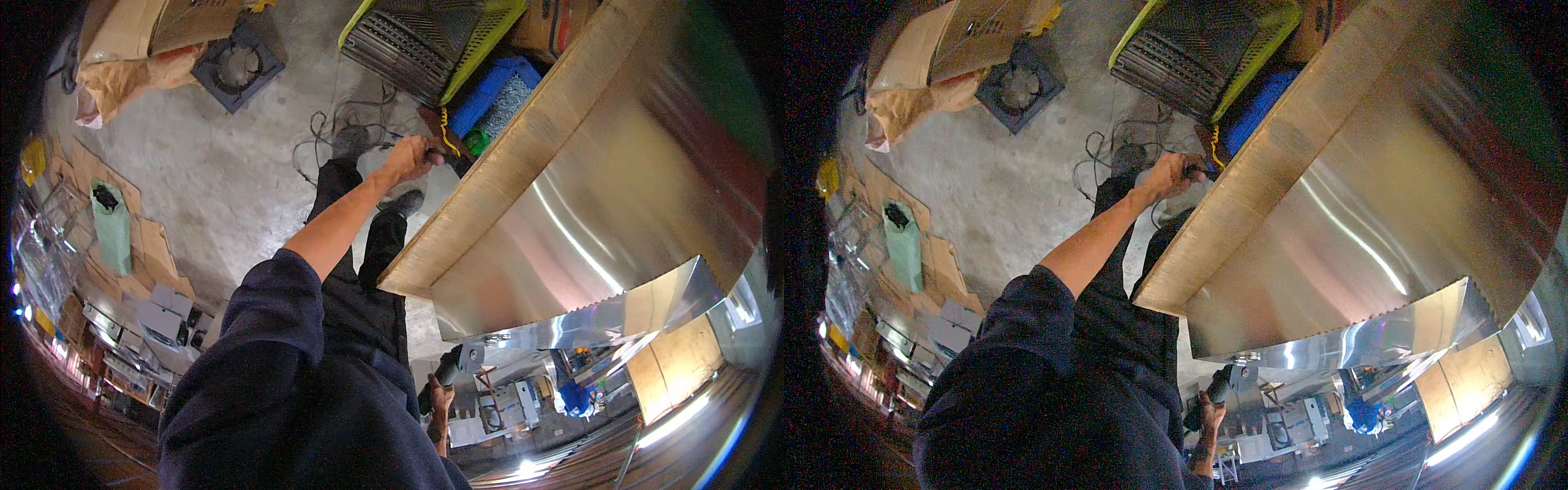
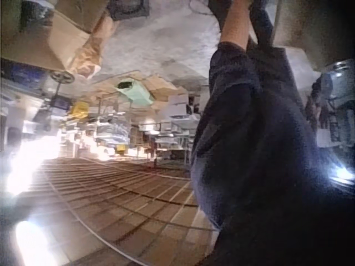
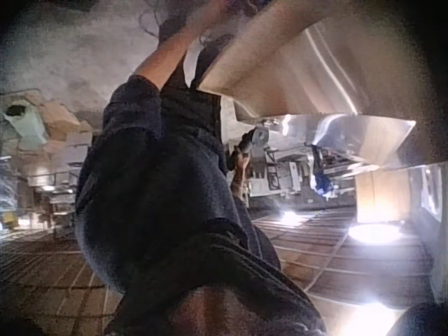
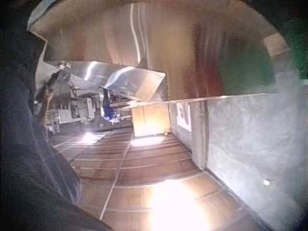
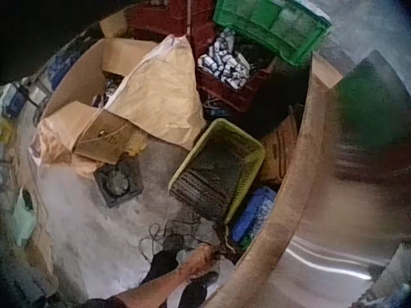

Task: The person selects and attaches a blue polishing disc to an angle grinder, then polishes the surface of a large stainless steel range hood. After polishing, the person removes the blue disc and attaches a wire brush disc to the grinder.

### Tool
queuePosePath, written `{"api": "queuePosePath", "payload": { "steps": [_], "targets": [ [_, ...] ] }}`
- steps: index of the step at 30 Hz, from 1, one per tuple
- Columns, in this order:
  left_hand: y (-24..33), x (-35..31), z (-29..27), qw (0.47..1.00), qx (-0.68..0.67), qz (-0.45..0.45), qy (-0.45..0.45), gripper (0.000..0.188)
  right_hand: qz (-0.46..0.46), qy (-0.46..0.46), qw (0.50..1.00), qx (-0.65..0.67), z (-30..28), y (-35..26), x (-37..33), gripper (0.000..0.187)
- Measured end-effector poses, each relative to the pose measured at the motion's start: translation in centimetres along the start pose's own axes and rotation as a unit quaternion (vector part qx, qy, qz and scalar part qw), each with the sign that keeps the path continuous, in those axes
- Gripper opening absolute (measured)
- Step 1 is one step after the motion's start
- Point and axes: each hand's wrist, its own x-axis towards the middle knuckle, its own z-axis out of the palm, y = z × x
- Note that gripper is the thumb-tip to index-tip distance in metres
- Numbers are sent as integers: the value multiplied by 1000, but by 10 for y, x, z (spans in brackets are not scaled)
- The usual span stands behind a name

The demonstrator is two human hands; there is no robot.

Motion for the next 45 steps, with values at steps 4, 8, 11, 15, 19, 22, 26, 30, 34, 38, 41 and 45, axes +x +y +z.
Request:
{"api": "queuePosePath", "payload": {
  "steps": [4,8,11,15,19,22,26,30,34,38,41,45],
  "targets": [
    [20,3,0,998,52,2,25,24,38,-14,999,30,10,8,7,29],
    [22,-1,6,996,73,-39,41,29,-1,-20,999,48,9,22,15,32],
    [22,6,-3,995,97,9,3,29,11,-28,996,88,19,47,30,31],
    [6,11,-13,995,40,62,-66,34,3,28,997,66,19,37,9,33],
    [-36,-5,-30,995,72,69,-21,52,-77,124,988,53,5,20,-1,42],
    [4,-56,-89,988,106,-15,114,57,-65,147,979,125,14,-14,-19,41],
    [-64,-138,-159,940,168,-9,297,57,-106,191,963,160,-26,-57,-29,55],
    [-48,-245,-172,934,192,-21,300,30,-234,181,905,306,-17,-55,-45,43],
    [125,-366,-60,998,49,-7,37,27,-329,59,835,438,-34,-56,-48,40],
    [272,-417,97,921,35,128,-365,72,-410,19,766,494,-88,-80,-75,50],
    [326,-451,182,905,72,287,-306,86,-456,16,721,522,-113,-77,-92,55],
    [369,-468,231,912,-38,277,-299,86,-541,85,656,519,-162,-58,-97,65]
  ]
}}
